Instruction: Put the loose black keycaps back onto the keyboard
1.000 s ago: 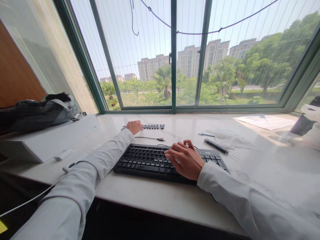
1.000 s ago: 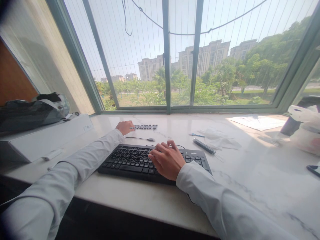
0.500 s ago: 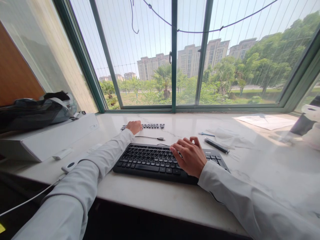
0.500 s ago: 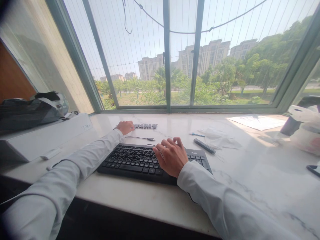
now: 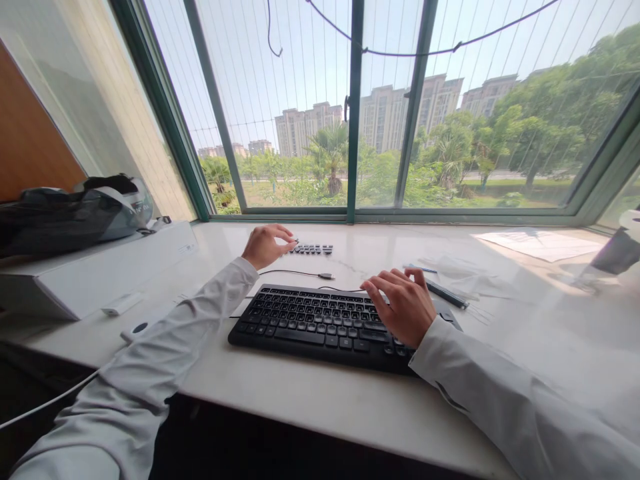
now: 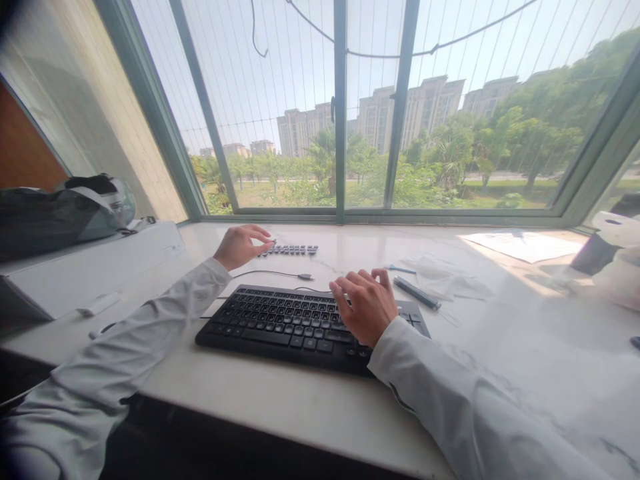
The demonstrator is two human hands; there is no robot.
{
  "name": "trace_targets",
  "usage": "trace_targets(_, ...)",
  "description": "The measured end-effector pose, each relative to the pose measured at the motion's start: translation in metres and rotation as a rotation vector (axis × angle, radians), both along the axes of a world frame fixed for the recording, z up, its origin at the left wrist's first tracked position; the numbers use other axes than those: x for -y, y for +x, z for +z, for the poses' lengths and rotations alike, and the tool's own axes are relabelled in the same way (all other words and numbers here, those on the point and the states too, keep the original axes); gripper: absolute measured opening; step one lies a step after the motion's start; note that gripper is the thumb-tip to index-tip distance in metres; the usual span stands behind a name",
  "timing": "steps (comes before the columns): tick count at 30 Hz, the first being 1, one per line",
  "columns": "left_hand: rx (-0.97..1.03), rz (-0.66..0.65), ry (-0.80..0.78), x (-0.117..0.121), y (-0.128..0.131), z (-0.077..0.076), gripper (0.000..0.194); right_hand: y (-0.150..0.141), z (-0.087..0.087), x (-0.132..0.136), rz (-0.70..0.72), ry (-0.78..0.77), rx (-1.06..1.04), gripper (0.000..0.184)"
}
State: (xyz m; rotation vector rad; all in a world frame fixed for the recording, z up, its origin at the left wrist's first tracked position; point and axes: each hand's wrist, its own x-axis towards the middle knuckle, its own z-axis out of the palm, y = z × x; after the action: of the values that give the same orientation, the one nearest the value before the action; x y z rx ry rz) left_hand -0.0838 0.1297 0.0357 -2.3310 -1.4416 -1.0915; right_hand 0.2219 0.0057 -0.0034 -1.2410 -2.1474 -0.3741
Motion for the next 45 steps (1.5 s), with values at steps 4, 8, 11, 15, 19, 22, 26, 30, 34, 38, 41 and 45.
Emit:
trace_targets(4, 0.056, -0.259, -0.192, 0.033, 0.015, 0.004, 0.021, 0.002, -0.002, -0.003, 0.011, -0.013, 0.025, 0.039)
trace_targets(8, 0.037, -0.467, -0.287, 0.049, 0.022, 0.0, 0.018, 0.0, -0.002, 0.0, 0.083, -0.039, 0.073, 0.038)
trace_targets(11, -0.001, -0.535, -0.179, 0.056, 0.025, -0.008, 0.015, -0.009, 0.0, -0.001, 0.124, -0.085, 0.054, 0.035)
trace_targets(15, -0.201, -0.538, 0.009, 0.064, 0.029, -0.017, 0.019, -0.031, 0.003, -0.011, 0.148, -0.193, -0.089, 0.025)
trace_targets(19, -0.358, -0.467, 0.061, 0.073, 0.032, -0.018, 0.023, -0.05, 0.004, -0.019, 0.199, -0.279, -0.269, 0.028)
trace_targets(22, -0.403, -0.442, 0.077, 0.076, 0.034, -0.018, 0.025, -0.056, 0.001, -0.019, 0.255, -0.325, -0.342, 0.027)
trace_targets(26, -0.3, -0.5, 0.125, 0.076, 0.036, -0.025, 0.019, -0.054, -0.004, -0.017, 0.316, -0.389, -0.381, 0.027)
trace_targets(30, -0.117, -0.55, 0.165, 0.076, 0.04, -0.029, 0.023, -0.048, -0.008, -0.019, 0.345, -0.405, -0.401, 0.029)
trace_targets(34, 0.013, -0.588, -0.043, 0.079, 0.044, -0.021, 0.025, -0.046, -0.011, -0.017, 0.303, -0.362, -0.353, 0.026)
trace_targets(38, 0.044, -0.655, -0.486, 0.075, 0.04, -0.014, 0.03, -0.046, -0.011, -0.011, 0.184, -0.254, -0.127, 0.022)
trace_targets(41, -0.06, -0.677, -0.796, 0.067, 0.034, -0.014, 0.036, -0.046, -0.012, -0.007, 0.19, -0.204, -0.018, 0.021)
trace_targets(45, -0.148, -0.674, -0.937, 0.06, 0.028, -0.018, 0.037, -0.046, -0.016, -0.004, 0.222, -0.145, 0.048, 0.022)
